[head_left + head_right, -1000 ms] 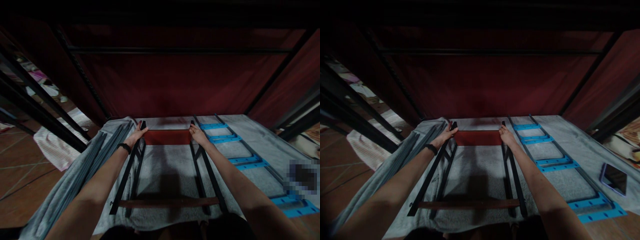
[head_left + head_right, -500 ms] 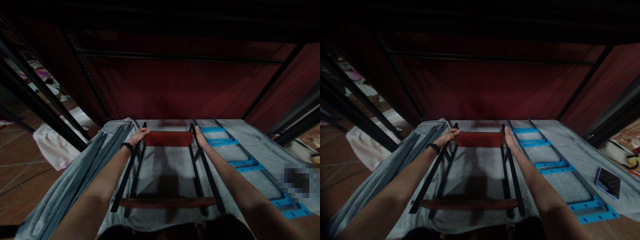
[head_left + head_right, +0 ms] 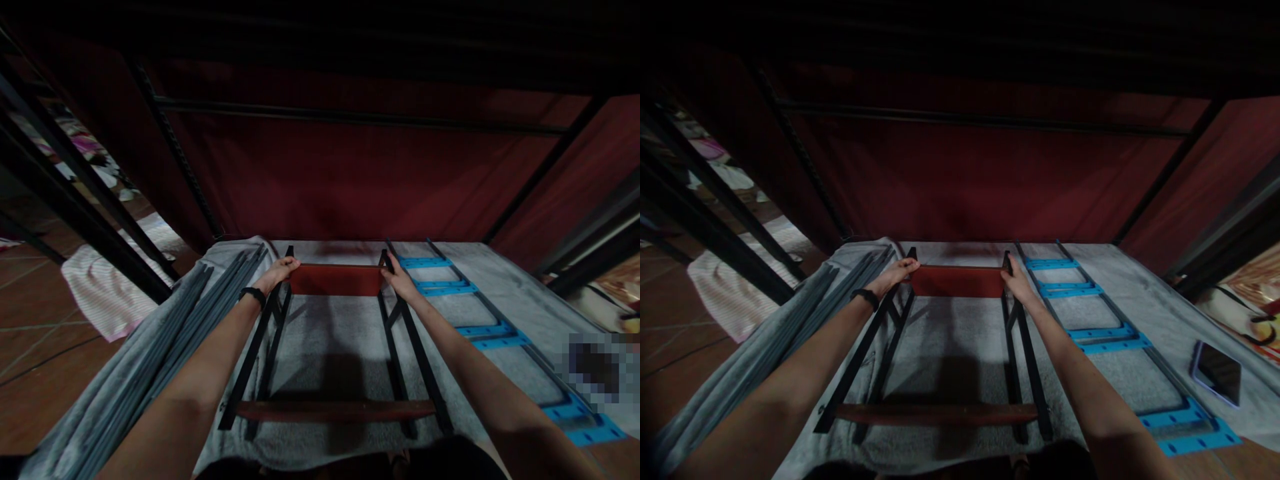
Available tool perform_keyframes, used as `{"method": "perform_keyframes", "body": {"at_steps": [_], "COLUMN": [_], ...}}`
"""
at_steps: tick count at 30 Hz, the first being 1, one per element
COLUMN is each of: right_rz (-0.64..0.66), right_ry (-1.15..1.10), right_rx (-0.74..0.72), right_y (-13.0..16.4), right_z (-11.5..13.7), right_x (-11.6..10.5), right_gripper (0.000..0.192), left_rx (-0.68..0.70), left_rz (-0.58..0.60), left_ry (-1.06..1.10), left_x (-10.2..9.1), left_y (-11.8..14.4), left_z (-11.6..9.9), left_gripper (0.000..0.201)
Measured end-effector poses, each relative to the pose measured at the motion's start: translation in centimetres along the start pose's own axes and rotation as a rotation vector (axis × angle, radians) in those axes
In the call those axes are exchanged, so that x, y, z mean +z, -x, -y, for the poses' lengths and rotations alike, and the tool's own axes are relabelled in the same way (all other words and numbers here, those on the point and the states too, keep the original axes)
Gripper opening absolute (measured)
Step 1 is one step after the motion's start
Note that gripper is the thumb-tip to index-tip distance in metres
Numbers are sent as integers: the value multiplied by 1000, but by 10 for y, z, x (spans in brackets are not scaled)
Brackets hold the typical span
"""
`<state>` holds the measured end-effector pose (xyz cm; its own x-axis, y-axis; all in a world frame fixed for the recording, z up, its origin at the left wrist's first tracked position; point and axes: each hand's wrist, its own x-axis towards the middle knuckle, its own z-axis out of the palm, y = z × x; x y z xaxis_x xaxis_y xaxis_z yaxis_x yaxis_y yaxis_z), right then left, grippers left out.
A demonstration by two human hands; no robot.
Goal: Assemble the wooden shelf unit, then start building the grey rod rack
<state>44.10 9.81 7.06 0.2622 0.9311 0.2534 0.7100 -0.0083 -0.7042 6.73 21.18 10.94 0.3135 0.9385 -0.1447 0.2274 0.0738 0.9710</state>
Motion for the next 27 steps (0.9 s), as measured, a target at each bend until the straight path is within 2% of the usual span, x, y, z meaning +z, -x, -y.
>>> {"method": "perform_keyframes", "body": {"at_steps": [6,9,11,14,17,20,22,24,27], "right_rz": [32,69,102,148,153,124,110,109,112], "right_ry": [240,415,518,612,660,679,693,704,715], "right_rx": [61,116,134,106,68,28,5,-12,-12], "right_y": [5,5,5,4,3,3,3,3,3], "right_z": [16,24,26,23,14,6,2,1,2], "right_x": [-6,-10,-13,-14,-13,-11,-10,-10,-10], "right_gripper": [49,48,47,48,49,51,52,53,53], "left_rx": [21,112,170,182,173,85,45,35,21], "left_rz": [-6,-80,-159,-232,-329,-330,-285,-226,-236], "left_ry": [4,17,16,33,-24,-171,-272,-343,-398], "left_x": [1,1,-8,-39,-78,-97,-95,-85,-67], "left_y": [-4,3,12,39,90,157,196,222,232], "left_z": [2,-3,-5,5,41,96,129,152,163], "left_gripper": [60,71,66,52,41,33,26,20,21]}}
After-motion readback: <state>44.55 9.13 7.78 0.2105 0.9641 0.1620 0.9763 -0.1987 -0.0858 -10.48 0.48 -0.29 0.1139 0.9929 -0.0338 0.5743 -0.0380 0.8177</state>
